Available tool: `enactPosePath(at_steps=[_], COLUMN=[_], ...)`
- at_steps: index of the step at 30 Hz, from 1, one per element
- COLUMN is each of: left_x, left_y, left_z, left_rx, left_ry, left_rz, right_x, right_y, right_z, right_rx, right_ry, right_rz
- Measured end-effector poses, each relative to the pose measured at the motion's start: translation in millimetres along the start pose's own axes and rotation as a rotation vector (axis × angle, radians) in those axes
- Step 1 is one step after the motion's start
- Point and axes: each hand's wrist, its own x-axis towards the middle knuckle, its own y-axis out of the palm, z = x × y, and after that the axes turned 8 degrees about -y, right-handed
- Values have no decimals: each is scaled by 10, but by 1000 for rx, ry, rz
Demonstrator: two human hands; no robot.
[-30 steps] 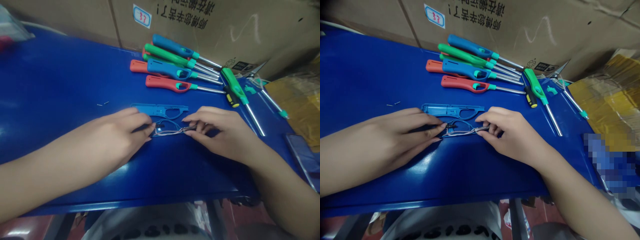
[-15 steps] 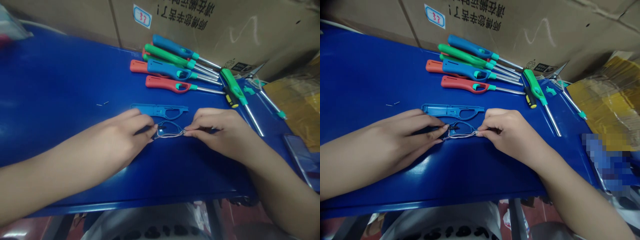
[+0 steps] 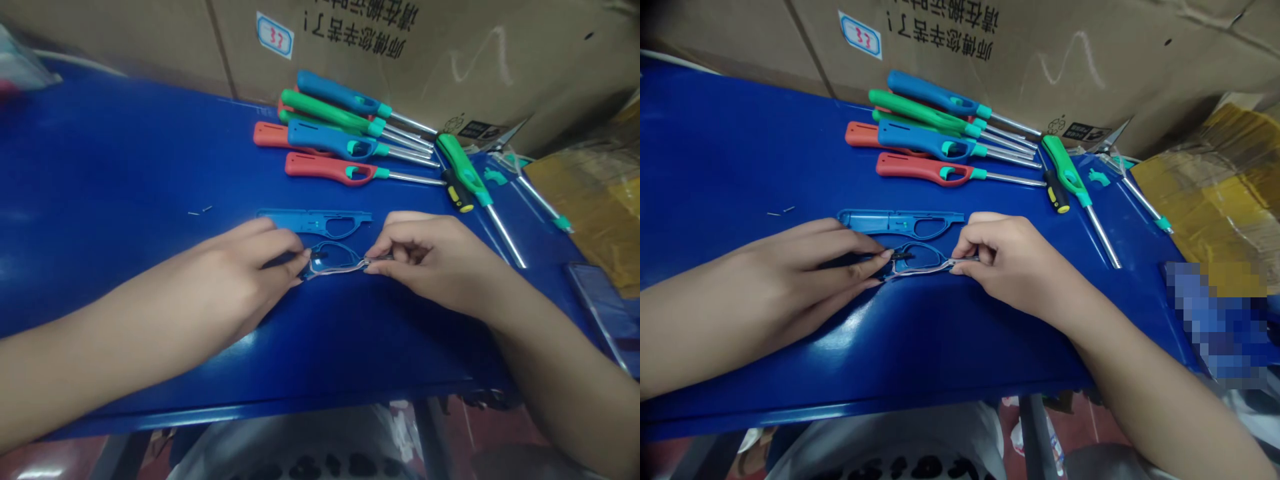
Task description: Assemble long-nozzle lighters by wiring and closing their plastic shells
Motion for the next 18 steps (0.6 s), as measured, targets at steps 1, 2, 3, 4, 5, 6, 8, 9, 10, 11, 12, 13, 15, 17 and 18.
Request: enactPosePath(at_steps=[1,2,3,4,5,6,8,9,10,11,12,13,15,17,18], left_x=[8,14,18,18,16,12,4,1,0,0,1,2,3,2,0], left_y=[0,-1,-3,-4,-6,-7,-10,-12,-13,-14,-15,-16,-19,-20,-19], left_z=[-5,-9,-12,-14,-15,-15,-14,-15,-16,-18,-22,-25,-29,-28,-25], left_rx=[-7,-10,-9,-6,-1,0,-4,-9,-14,-18,-20,-20,-12,6,18], left_ry=[-4,-7,-11,-15,-21,-25,-31,-32,-34,-35,-35,-36,-30,-19,-10], left_rz=[-5,-9,-8,-9,-8,-7,-3,-1,-1,0,-5,-9,-14,-8,1], right_x=[-6,-15,-25,-35,-46,-57,-75,-84,-92,-101,-111,-120,-132,-129,-121], right_y=[-1,-4,-7,-11,-15,-18,-18,-14,-6,4,16,29,47,55,56], right_z=[1,1,3,7,16,31,80,112,146,177,202,218,216,172,141], right_rx=[-17,-42,-75,-117,-167,-223,-333,-384,-428,-462,-486,-503,-497,-409,-339], right_ry=[-30,-71,-120,-167,-201,-224,-242,-245,-238,-220,-194,-169,-173,-223,-238], right_rz=[-3,-4,3,20,44,67,124,151,174,188,194,189,170,137,104])
